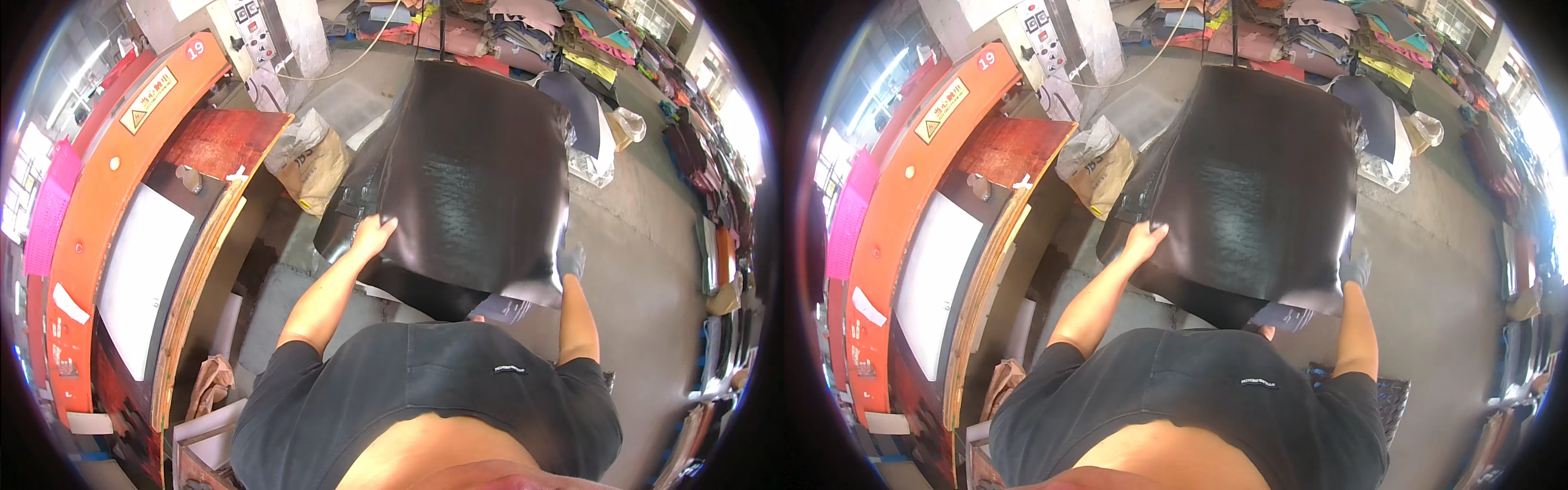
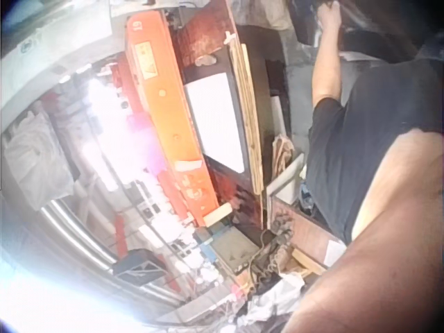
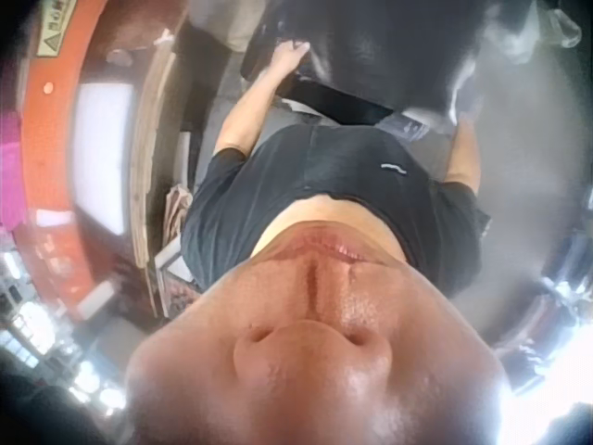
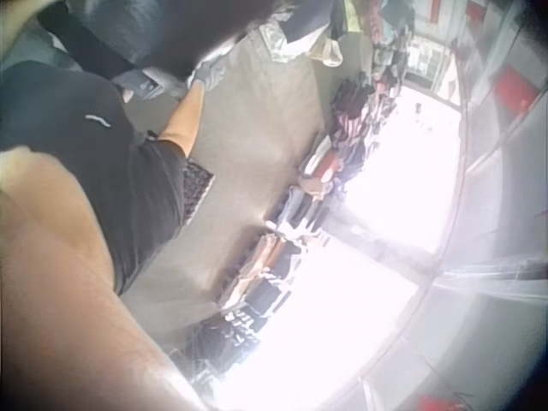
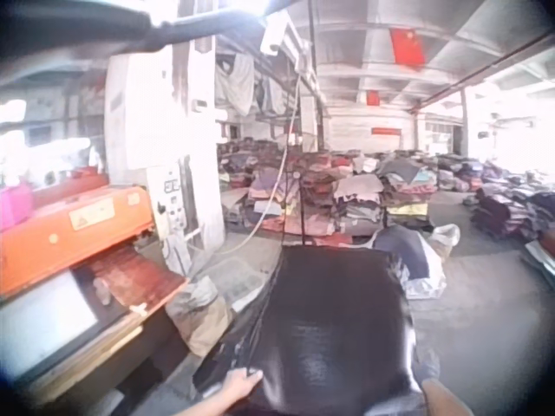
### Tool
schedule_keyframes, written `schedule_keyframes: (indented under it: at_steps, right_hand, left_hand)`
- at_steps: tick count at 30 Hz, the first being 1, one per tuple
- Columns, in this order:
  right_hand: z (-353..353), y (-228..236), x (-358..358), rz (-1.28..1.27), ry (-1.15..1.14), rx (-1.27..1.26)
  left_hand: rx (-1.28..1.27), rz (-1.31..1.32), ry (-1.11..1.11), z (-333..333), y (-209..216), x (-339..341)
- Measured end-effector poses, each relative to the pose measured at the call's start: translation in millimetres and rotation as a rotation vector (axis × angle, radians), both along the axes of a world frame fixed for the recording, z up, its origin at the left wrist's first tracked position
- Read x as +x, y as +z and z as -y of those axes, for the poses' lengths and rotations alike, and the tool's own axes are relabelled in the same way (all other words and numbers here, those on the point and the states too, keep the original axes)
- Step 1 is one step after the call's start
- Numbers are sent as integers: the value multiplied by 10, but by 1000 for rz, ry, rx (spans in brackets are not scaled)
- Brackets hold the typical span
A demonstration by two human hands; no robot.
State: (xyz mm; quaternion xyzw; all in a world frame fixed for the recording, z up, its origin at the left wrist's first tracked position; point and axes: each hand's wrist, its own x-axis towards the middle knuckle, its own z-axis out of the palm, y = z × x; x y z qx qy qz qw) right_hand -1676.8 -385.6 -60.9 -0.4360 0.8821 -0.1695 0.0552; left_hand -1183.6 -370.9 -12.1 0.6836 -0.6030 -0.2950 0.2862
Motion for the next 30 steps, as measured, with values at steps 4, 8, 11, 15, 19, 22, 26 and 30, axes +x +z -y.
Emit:
schedule_keyframes:
  at_steps: [4,8,11,15,19,22,26,30]
  right_hand:
    - [184,1315,1048,63,637,-390]
    - [18,2184,2352,131,1727,-607]
    - [-326,2160,3038,79,2186,-235]
    - [-517,1853,3505,-190,2515,23]
    - [-639,1622,3610,-209,2606,244]
    - [-778,1517,3371,-260,2607,182]
    - [-853,1471,2884,93,2670,-167]
    - [-824,1547,2662,-49,2770,-112]
  left_hand:
    - [-297,64,-117,-44,723,-327]
    - [-291,-18,-305,-768,1049,-583]
    - [-490,-129,-332,-1393,942,-537]
    - [-197,-379,-44,-2031,633,-409]
    - [-98,-596,168,-2356,399,-600]
    - [-32,-499,188,-2491,349,-830]
    - [-4,-496,251,-2612,379,-1203]
    - [105,-422,266,-2641,473,-1422]
